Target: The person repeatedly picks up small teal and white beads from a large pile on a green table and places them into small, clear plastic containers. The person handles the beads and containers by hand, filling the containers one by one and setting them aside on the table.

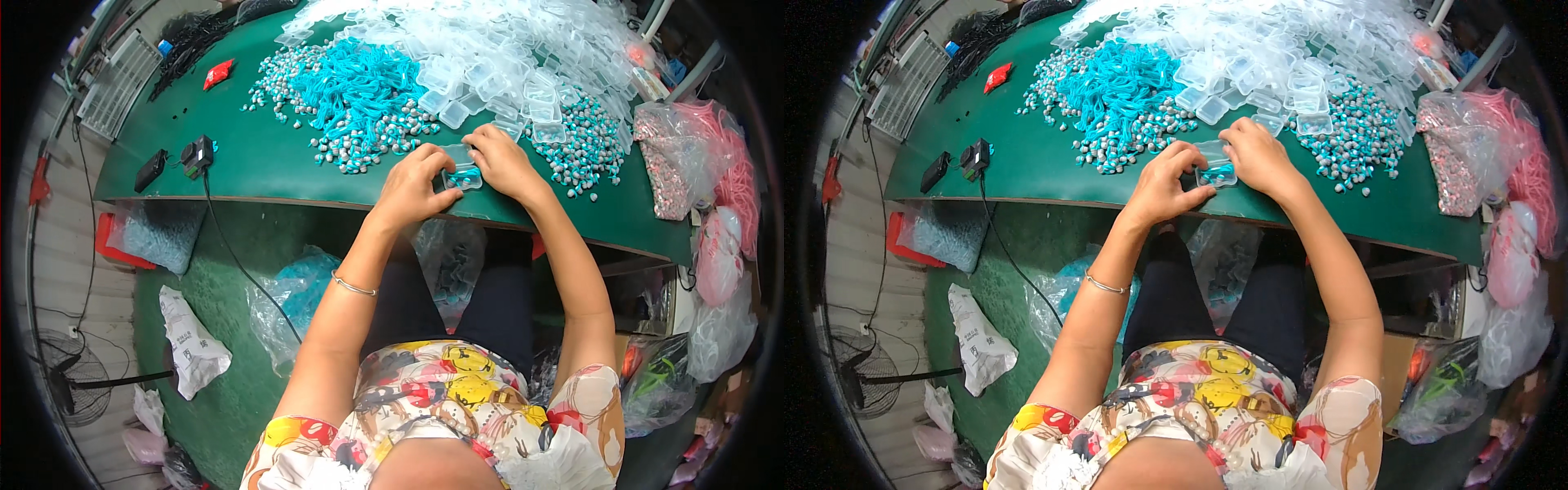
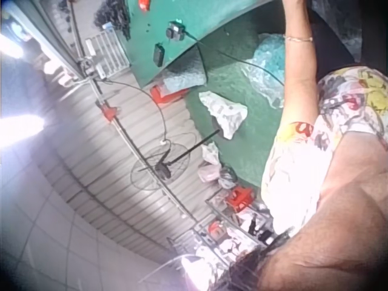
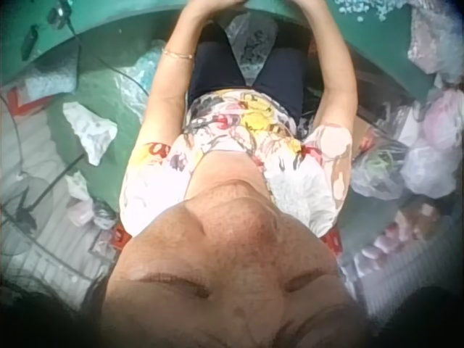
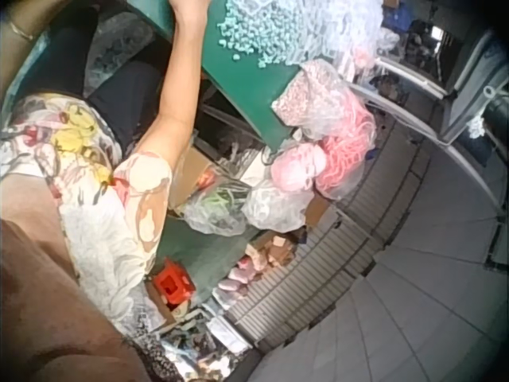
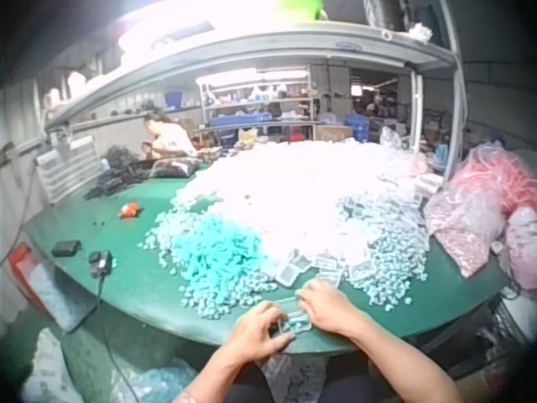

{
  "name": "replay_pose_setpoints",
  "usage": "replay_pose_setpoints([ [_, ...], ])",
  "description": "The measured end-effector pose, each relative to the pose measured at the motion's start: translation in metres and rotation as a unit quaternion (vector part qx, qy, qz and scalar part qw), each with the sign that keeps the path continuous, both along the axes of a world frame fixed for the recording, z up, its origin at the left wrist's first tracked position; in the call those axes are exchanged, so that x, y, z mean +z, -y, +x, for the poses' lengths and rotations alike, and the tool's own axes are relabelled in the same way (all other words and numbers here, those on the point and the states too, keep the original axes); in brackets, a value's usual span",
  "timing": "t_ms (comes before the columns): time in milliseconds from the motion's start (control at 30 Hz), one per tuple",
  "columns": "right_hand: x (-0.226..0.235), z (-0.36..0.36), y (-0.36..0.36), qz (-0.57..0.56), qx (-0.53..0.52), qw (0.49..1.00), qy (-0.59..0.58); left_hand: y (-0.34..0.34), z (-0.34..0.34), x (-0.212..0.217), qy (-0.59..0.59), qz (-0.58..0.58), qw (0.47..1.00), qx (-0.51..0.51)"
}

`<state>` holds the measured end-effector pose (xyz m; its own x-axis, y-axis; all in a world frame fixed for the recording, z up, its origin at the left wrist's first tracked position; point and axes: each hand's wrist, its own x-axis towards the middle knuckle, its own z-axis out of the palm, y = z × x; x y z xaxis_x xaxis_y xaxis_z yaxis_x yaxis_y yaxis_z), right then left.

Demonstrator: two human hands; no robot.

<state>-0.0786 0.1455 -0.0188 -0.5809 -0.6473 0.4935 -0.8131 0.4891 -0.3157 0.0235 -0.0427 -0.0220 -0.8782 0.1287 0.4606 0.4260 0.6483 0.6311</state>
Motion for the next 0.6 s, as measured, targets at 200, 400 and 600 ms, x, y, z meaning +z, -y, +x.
replay_pose_setpoints([
  [200, 0.023, 0.008, -0.005, -0.059, 0.037, 0.987, 0.145, -0.003, 0.002, 0.001, -0.037, 0.045, 0.998, 0.016],
  [400, 0.021, 0.012, -0.027, -0.088, 0.116, 0.984, 0.107, -0.001, 0.001, 0.003, -0.051, 0.001, 0.998, -0.023],
  [600, 0.016, 0.036, -0.033, -0.096, 0.127, 0.982, 0.104, -0.002, 0.003, 0.003, -0.043, -0.016, 0.999, -0.016],
])
